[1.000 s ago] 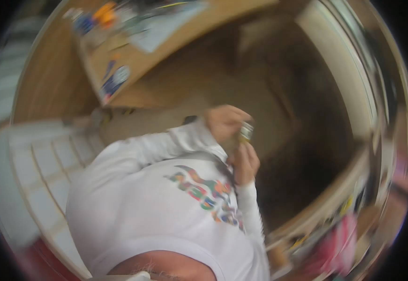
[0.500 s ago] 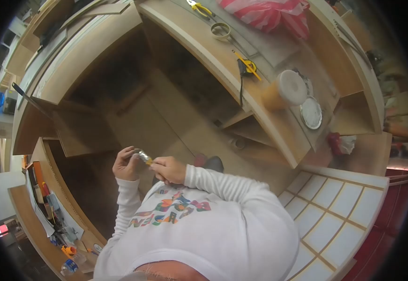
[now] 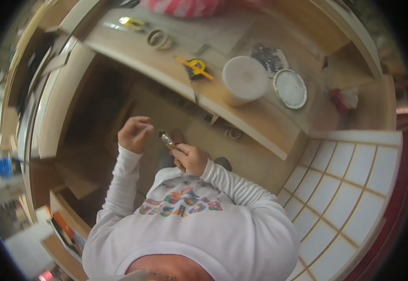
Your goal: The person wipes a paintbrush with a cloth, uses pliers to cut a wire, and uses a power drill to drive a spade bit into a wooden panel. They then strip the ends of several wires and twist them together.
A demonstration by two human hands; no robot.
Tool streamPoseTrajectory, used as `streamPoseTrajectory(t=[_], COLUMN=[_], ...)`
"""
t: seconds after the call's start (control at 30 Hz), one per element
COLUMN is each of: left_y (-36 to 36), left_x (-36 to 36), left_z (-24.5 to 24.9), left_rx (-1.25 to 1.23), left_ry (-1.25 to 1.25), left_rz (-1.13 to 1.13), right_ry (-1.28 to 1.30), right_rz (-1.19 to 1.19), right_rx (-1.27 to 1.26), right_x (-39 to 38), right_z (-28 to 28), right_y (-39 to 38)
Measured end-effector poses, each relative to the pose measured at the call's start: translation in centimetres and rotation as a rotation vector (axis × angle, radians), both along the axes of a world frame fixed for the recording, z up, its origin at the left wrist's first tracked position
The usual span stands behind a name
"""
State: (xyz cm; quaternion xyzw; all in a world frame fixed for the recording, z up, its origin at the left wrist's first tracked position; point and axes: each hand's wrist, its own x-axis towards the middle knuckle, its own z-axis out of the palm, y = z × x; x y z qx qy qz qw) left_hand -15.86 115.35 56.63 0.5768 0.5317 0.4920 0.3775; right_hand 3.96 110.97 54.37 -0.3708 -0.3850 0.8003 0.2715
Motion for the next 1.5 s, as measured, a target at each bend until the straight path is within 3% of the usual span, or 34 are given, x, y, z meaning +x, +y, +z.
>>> streamPoseTrajectory(t=[0.07, 0.13, 0.23, 0.33, 0.4, 0.47, 0.5, 0.57, 0.6, 0.63, 0.73, 0.87, 0.93, 1.0, 1.07, 1.17, 1.27, 1.43, 1.5], left_y=[6.8, 14.1, 24.0, 32.9, 40.3, 48.7, 49.5, 48.2, 47.2, 45.9, 42.5, 40.1, 40.7, 41.5, 42.8, 43.8, 44.8, 44.3, 45.0], left_x=[0.8, 2.9, 8.9, 14.9, 18.1, 20.2, 18.4, 13.3, 12.6, 12.0, 8.2, 4.2, 2.8, 0.4, -1.5, -3.2, -6.0, -5.2, -4.1], left_z=[3.2, 7.5, 14.8, 19.8, 20.9, 17.5, 17.8, 18.4, 16.4, 14.1, 10.8, 8.5, 9.2, 8.6, 8.6, 8.6, 7.2, 8.5, 6.6], left_rx=[0.162, 0.418, 0.920, 1.288, 1.318, 1.208, 1.204, 0.832, 0.519, 0.211, 0.126, 0.062, -0.115, -0.116, -0.270, -0.351, -0.194, -0.174, 0.282], left_ry=[0.037, 0.260, 0.431, 0.416, 0.547, 0.998, 0.993, 1.814, 1.856, 1.877, 1.798, 1.540, 1.498, 1.398, 1.295, 1.253, 1.239, 1.268, 1.321], left_rz=[-0.124, -0.250, -0.325, -0.471, -0.456, -0.278, -0.273, -0.833, -0.746, -0.654, -0.740, -0.729, -0.740, -0.410, -0.394, -0.058, -0.018, -0.056, -0.197], right_ry=[-0.123, -0.172, -0.655, -0.926, -1.003, -1.075, -1.106, -1.143, -1.141, -1.131, -1.066, -1.156, -1.154, -1.146, -1.187, -1.228, -1.239, -1.228, -1.230], right_rz=[-0.065, -0.155, -0.332, -0.453, -0.515, -0.552, -0.637, -0.694, -0.782, -0.873, -0.888, -0.765, -0.749, -0.738, -0.701, -0.661, -0.671, -0.708, -0.735], right_rx=[0.106, 0.117, 0.496, 0.486, 0.432, 0.370, 0.342, 0.322, 0.241, 0.154, -0.045, 0.075, 0.036, -0.007, 0.036, 0.109, 0.160, 0.073, 0.044], right_x=[1.2, 2.4, 3.0, 2.5, 1.9, 0.3, -0.4, -0.2, -0.3, -0.7, -0.6, 0.3, 0.5, 0.6, 0.5, 0.6, 0.8, -0.1, -0.5], right_z=[-0.6, -0.8, 0.2, 0.6, -0.4, -0.5, 0.0, 0.1, -0.7, -1.2, -1.1, -0.4, 0.1, 0.2, 0.2, -0.5, -1.6, -0.6, -0.9], right_y=[0.7, 1.3, 1.7, 1.9, 1.6, 1.9, 2.1, 1.6, 1.0, 0.6, 0.4, 1.3, 1.6, 1.9, 2.0, 2.1, 1.7, 2.1, 1.4])
